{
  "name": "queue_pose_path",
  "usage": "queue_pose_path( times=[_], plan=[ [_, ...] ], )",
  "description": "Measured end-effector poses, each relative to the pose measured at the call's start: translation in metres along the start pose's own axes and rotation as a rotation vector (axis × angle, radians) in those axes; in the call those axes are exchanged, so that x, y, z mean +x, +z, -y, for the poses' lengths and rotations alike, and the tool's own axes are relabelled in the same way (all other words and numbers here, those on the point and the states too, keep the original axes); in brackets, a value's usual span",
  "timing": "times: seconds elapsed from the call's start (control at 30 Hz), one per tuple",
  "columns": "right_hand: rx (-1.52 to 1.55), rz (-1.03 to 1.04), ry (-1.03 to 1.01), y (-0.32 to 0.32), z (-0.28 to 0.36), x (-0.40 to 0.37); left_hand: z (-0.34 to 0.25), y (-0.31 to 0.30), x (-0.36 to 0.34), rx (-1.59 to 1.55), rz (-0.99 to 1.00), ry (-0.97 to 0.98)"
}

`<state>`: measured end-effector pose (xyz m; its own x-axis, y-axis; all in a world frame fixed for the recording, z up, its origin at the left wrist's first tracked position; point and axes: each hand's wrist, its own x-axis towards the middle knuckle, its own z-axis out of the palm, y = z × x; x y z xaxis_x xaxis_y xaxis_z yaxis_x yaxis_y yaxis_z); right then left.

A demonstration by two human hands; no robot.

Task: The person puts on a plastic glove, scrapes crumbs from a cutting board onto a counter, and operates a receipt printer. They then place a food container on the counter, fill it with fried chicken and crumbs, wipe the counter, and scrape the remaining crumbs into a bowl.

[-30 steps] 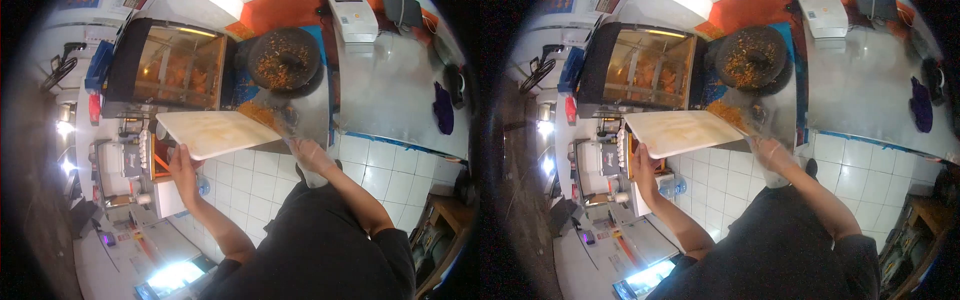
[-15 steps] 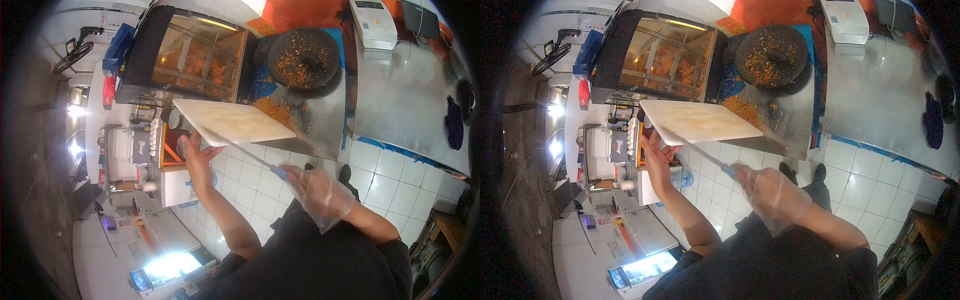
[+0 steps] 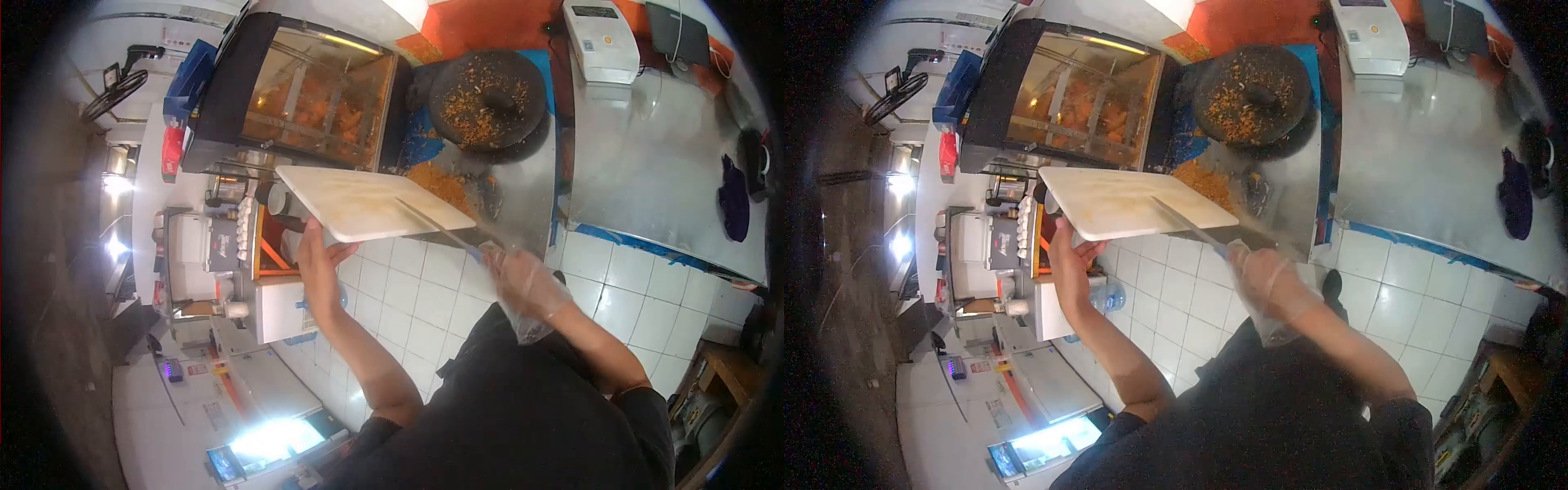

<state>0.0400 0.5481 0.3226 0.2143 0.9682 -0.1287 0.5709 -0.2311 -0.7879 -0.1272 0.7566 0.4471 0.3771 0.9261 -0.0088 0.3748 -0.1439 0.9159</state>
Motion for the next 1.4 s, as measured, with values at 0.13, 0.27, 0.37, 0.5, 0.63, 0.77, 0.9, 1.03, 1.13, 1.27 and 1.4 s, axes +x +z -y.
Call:
queue_pose_path(
  times=[0.13, 0.27, 0.37, 0.5, 0.63, 0.77, 0.9, 1.03, 1.13, 1.27, 1.4],
  plan=[
    [0.167, -0.178, -0.151, 0.009, 0.013, -0.002, 0.002, 0.007, 0.000, 0.031, -0.016, 0.025],
    [-0.015, -0.145, -0.179, 0.049, -0.043, 0.027, -0.001, 0.006, -0.001, 0.017, 0.008, 0.030],
    [-0.371, -0.288, -0.178, 0.054, -0.095, 0.055, -0.002, 0.009, -0.005, 0.052, -0.019, 0.013],
    [-0.176, -0.354, 0.332, 0.026, -0.114, 0.125, 0.008, 0.009, -0.008, 0.016, 0.019, 0.035],
    [-0.419, -0.518, 0.330, 0.055, -0.164, 0.171, 0.004, 0.009, -0.010, -0.038, 0.010, 0.019],
    [-0.447, -0.401, 0.362, 0.078, -0.180, 0.119, 0.004, 0.006, -0.010, -0.047, 0.033, 0.036],
    [-0.259, -0.390, 0.387, 0.050, -0.144, 0.019, 0.010, 0.007, -0.012, -0.010, 0.040, 0.120],
    [0.201, -0.444, 0.460, 0.039, -0.175, 0.010, 0.020, 0.015, -0.013, 0.090, -0.043, 0.146],
    [0.566, -0.442, 0.540, 0.024, -0.179, 0.053, 0.016, 0.023, -0.015, 0.051, -0.077, 0.113],
    [0.766, -0.405, 0.392, 0.020, -0.200, 0.147, 0.008, 0.024, -0.023, 0.040, -0.090, 0.056],
    [0.270, -0.529, 0.021, 0.070, -0.288, 0.172, 0.012, 0.013, -0.030, 0.008, -0.148, 0.023]
  ],
)
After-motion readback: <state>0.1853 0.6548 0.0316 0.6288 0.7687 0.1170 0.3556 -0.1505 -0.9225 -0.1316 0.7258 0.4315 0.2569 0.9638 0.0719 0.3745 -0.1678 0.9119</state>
